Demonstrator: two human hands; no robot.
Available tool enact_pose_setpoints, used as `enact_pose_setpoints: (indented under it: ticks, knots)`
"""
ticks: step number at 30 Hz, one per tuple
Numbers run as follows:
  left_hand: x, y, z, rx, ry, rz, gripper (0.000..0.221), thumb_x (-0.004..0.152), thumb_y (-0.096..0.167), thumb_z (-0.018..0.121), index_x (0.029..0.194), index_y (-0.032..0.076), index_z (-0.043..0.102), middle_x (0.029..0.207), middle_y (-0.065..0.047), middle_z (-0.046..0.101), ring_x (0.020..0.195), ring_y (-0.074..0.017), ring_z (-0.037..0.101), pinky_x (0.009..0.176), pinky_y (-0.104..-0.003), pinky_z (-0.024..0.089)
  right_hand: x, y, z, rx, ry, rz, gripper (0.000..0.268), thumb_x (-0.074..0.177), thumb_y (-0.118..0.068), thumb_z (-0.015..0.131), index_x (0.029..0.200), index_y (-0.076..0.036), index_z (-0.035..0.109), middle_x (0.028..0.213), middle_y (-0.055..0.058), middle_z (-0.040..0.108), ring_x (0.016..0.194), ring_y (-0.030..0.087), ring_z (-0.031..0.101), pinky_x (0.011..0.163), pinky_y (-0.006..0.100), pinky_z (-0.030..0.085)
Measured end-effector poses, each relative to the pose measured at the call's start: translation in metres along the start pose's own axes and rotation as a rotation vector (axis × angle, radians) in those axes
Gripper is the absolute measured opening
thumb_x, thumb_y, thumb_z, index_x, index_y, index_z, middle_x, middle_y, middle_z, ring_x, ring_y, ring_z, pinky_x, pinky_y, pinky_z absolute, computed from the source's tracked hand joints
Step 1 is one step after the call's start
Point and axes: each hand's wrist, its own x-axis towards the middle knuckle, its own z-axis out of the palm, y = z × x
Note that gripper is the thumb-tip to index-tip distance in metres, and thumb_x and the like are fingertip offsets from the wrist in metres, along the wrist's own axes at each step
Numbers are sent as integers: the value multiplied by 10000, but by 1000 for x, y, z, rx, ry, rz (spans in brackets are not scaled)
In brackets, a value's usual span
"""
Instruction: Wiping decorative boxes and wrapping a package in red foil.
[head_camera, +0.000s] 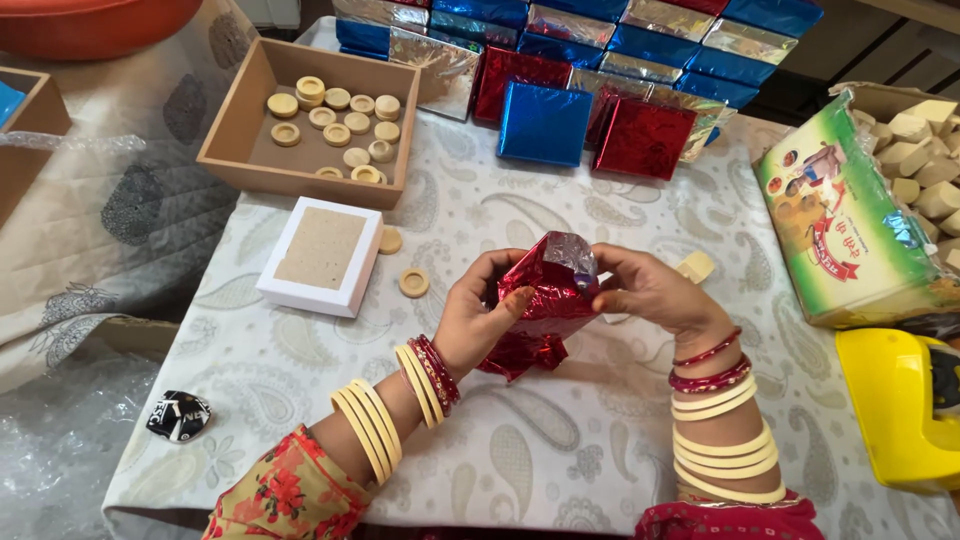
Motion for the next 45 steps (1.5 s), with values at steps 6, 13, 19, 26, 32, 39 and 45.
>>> enact_pose_setpoints:
  ticks: [6, 13, 19, 26, 32, 39, 45]
  knots:
    - [-2, 5, 3, 44, -12, 16, 416, 984, 107, 665, 1369, 1, 550, 1212, -59, 677, 1110, -106, 619, 995, -285, 525, 6, -34, 33, 120, -44, -17, 849, 774, -374, 870, 1451, -22, 497, 1291, 58, 658, 1184, 156, 612, 979, 356, 536]
    - [0, -1, 2, -1, 12, 18, 426, 984, 96, 645, 1383, 3, 529, 1252, -58, 667, 1144, -110, 621, 1017, -287, 518, -9, -41, 15, -135, 73, -149, 871, 760, -451, 868, 1438, -46, 500, 1270, 31, 640, 1145, 144, 608, 952, 356, 549]
    - [-3, 5, 6, -14, -5, 3, 417, 987, 87, 633, 1382, 3, 529, 1241, -62, 672, 1124, -108, 628, 995, -289, 534, -23, -71, 59, -854, 500, -162, 524, 729, -274, 883, 1133, -45, 639, 974, 66, 715, 873, 187, 669, 780, 325, 536]
    - [-4, -2, 8, 61, -7, 40, 408, 979, 72, 650, 1367, -1, 547, 1201, -70, 692, 1092, -110, 640, 977, -291, 548, -9, -62, 89, -1007, 792, -331, 187, 886, -114, 770, 1016, -30, 665, 877, 91, 706, 783, 193, 671, 699, 316, 533]
    - [-2, 3, 7, 36, -2, 65, 411, 982, 76, 652, 1370, 2, 539, 1214, -75, 690, 1117, -123, 645, 998, -293, 542, -31, -65, 65, -743, 972, -286, 172, 963, -131, 739, 1121, -71, 710, 837, 17, 738, 617, 113, 550, 563, 273, 406]
    - [-4, 9, 10, 53, -13, 49, 423, 974, 81, 624, 1380, 4, 538, 1230, -76, 686, 1114, -129, 644, 994, -295, 541, -24, -43, 3, -405, 345, -139, 382, 940, -203, 700, 1278, -38, 631, 1094, -5, 713, 977, 90, 664, 848, 266, 540]
    - [-4, 6, 8, 58, -15, 55, 430, 979, 92, 631, 1387, -2, 531, 1245, -78, 681, 1138, -127, 637, 1007, -292, 532, -2, -16, 8, 4, -5, -69, 539, 912, -249, 759, 1366, -7, 599, 1205, 30, 700, 1083, 129, 645, 951, 322, 534]
